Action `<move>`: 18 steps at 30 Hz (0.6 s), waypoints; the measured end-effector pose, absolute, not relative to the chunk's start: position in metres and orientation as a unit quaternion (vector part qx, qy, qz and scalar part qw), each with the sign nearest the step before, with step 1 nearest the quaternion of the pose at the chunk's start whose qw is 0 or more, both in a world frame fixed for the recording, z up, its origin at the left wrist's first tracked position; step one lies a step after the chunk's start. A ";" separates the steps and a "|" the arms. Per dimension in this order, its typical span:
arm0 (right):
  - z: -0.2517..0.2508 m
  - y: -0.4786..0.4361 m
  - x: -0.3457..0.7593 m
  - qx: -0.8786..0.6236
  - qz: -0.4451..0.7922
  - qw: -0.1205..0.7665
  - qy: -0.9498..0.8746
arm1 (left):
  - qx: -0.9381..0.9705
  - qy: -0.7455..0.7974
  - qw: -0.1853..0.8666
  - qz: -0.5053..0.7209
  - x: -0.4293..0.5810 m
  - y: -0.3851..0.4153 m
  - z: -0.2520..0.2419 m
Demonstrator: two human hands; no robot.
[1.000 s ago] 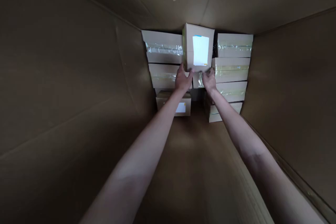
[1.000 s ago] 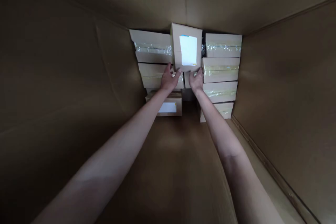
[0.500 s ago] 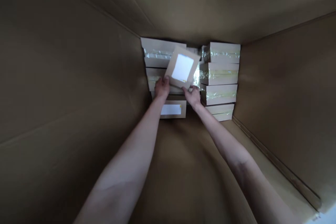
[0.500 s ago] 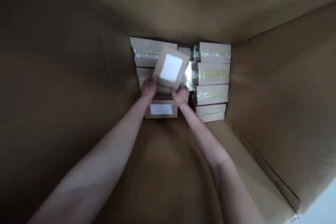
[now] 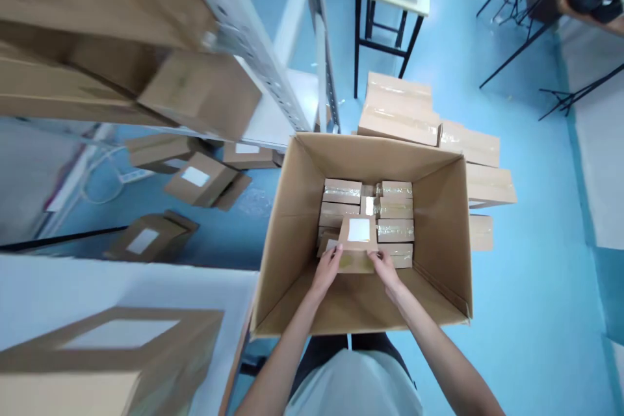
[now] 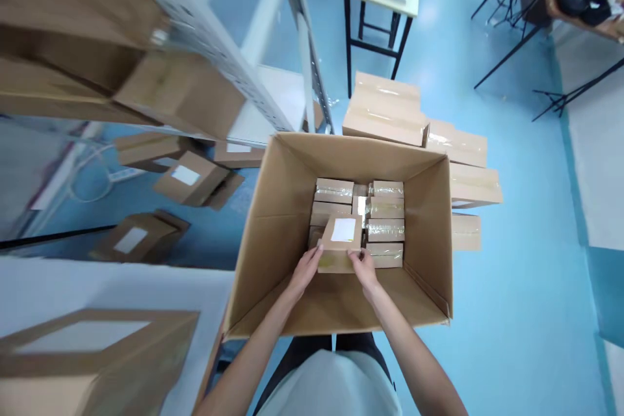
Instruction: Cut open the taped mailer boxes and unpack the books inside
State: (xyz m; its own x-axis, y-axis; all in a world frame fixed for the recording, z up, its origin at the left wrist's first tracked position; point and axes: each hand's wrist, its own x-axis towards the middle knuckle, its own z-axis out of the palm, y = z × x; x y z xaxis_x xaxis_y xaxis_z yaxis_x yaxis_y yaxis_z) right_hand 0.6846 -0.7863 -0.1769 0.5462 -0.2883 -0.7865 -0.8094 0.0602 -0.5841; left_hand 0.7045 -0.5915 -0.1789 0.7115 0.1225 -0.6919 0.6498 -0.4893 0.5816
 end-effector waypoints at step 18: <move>0.105 -0.720 0.542 -0.757 0.172 0.627 -0.070 | 0.713 0.258 0.646 0.086 0.425 -0.486 0.133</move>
